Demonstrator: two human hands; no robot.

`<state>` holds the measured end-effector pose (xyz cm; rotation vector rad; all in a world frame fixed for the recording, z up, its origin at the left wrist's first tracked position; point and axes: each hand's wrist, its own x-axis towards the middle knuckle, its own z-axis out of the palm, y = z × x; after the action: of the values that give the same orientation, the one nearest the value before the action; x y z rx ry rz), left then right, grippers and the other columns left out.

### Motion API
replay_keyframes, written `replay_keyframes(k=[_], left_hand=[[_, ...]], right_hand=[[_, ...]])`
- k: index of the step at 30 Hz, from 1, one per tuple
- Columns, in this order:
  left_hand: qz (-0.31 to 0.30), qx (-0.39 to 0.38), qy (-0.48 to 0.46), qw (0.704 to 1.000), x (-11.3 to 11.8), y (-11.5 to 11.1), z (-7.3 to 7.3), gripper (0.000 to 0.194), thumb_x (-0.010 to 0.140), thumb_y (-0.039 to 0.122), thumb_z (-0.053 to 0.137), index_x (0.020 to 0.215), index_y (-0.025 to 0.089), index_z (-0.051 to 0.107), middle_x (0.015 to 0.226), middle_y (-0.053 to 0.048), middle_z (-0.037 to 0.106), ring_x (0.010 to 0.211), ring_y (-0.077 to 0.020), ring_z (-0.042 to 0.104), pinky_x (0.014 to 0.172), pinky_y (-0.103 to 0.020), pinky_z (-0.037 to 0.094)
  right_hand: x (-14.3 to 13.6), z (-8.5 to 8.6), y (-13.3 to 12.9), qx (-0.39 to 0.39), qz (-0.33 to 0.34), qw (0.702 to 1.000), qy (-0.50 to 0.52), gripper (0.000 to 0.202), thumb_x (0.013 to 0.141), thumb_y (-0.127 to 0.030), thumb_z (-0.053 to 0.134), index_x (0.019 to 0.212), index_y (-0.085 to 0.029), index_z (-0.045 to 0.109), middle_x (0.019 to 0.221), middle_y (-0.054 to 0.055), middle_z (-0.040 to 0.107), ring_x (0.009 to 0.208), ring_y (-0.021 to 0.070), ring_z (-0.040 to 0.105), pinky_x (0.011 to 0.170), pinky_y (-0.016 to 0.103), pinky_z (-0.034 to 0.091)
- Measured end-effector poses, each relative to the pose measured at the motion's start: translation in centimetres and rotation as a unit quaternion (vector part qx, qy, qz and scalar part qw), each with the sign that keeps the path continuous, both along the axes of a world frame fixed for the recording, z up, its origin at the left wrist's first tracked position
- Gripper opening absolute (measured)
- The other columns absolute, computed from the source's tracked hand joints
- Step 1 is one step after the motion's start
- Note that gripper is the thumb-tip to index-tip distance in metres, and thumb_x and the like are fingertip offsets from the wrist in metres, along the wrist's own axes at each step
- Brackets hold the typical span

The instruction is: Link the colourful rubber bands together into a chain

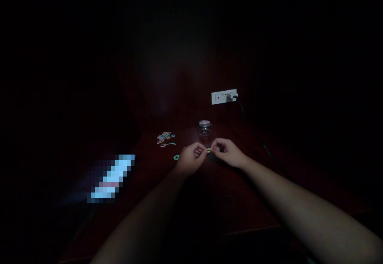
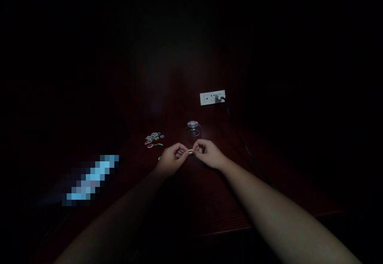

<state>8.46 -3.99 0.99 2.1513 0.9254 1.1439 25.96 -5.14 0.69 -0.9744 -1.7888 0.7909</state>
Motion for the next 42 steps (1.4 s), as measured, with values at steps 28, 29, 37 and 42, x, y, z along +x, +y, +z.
replay_keyframes(k=[28,29,37,42], left_hand=[[-0.013,-0.032,0.021,0.999,-0.43,0.26,-0.04,0.029,0.083,0.037,0.043,0.078,0.015,0.061,0.075,-0.004,0.067,0.069,-0.0132,0.061,0.062,-0.022,0.046],[-0.014,-0.033,0.018,0.999,-0.36,0.29,-0.09,0.027,0.082,0.036,0.045,0.078,0.014,0.061,0.075,-0.004,0.066,0.067,-0.0127,0.060,0.061,-0.022,0.045],[-0.018,-0.038,-0.027,0.999,-0.06,0.18,-0.09,0.021,0.078,0.033,0.051,0.079,0.013,0.059,0.072,-0.005,0.065,0.063,-0.0110,0.058,0.057,-0.021,0.045],[0.005,-0.027,-0.036,0.999,-0.08,0.10,0.00,0.021,0.077,0.033,0.053,0.084,0.014,0.058,0.072,-0.004,0.063,0.062,-0.0099,0.057,0.056,-0.019,0.045]], right_hand=[[-0.13,0.25,-0.25,0.010,-0.033,0.999,0.009,0.015,0.068,-0.028,0.059,0.069,-0.014,0.055,0.049,-0.004,0.044,0.043,0.0059,0.036,0.042,0.019,0.027],[-0.14,0.23,-0.25,0.009,-0.032,0.999,0.007,0.015,0.069,-0.028,0.059,0.069,-0.014,0.055,0.049,-0.004,0.044,0.043,0.0058,0.036,0.042,0.019,0.027],[-0.02,0.15,-0.17,0.012,-0.040,0.999,0.000,0.013,0.069,-0.027,0.059,0.069,-0.014,0.056,0.049,-0.005,0.043,0.044,0.0062,0.035,0.043,0.019,0.026],[-0.14,0.31,-0.41,0.027,-0.036,0.998,-0.043,0.009,0.069,-0.023,0.057,0.069,-0.014,0.056,0.052,-0.003,0.046,0.048,0.0072,0.039,0.045,0.019,0.029]])
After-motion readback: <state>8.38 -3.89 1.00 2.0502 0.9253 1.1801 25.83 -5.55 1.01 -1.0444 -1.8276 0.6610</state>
